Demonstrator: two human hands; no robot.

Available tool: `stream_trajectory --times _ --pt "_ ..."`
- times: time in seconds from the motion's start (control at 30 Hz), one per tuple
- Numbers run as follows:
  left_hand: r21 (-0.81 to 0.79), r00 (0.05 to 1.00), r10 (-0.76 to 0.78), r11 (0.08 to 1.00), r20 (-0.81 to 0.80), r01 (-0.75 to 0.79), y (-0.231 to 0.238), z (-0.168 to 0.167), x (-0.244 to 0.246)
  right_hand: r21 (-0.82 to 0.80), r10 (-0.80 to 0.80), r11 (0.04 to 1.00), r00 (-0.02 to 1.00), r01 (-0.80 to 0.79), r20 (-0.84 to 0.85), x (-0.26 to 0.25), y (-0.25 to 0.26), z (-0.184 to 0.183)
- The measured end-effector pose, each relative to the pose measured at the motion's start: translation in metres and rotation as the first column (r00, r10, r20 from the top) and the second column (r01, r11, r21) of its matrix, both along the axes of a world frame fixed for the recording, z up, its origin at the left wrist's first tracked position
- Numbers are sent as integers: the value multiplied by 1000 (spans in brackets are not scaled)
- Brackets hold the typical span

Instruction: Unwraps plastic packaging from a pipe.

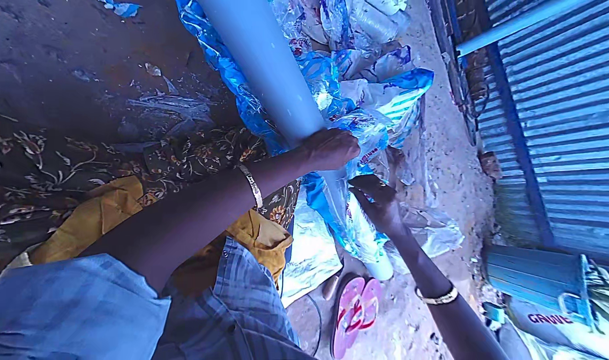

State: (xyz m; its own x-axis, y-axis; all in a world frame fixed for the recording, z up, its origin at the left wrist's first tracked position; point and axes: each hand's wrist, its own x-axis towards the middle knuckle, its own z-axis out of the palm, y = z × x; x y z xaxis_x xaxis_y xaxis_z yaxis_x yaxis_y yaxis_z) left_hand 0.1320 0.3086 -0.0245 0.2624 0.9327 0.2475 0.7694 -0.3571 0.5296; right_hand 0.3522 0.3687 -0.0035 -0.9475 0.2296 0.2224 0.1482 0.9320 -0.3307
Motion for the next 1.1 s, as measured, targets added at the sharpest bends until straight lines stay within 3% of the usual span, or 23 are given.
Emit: stream_trajectory --times 0.1,0.2,0.43,0.6,0.73,0.8,0.9,1.0,1.1 --pt "10 996 -1 1000 95 0 -1 3 -1 169 100 981 995 -99 6 -11 -3 -10" --pt "29 992 -10 1000 128 6 -3 2 -5 356 179 909 974 -217 138 -25 -7 -3" --pt "-26 994 -3 1000 108 6 -2 4 -4 498 227 794 930 -348 288 -41 -6 10" --pt "-31 999 -9 999 43 10 -3 4 -3 503 234 785 924 -363 303 -43 2 -4" --pt "-18 991 -2 1000 132 4 -3 5 -5 213 134 965 985 -154 105 -31 12 -3" --pt "-21 990 0 1000 140 3 -4 6 -6 101 90 990 993 -98 81 -25 13 -2" --pt "-35 993 6 999 119 -2 -3 5 -4 196 148 967 985 -163 87 -23 11 -3" --pt "-22 992 6 1000 123 -3 -3 4 -4 403 233 868 955 -289 184 -31 4 4" --pt "-19 993 13 1000 121 -10 -2 0 -5 488 251 798 932 -352 262 -38 -1 6"
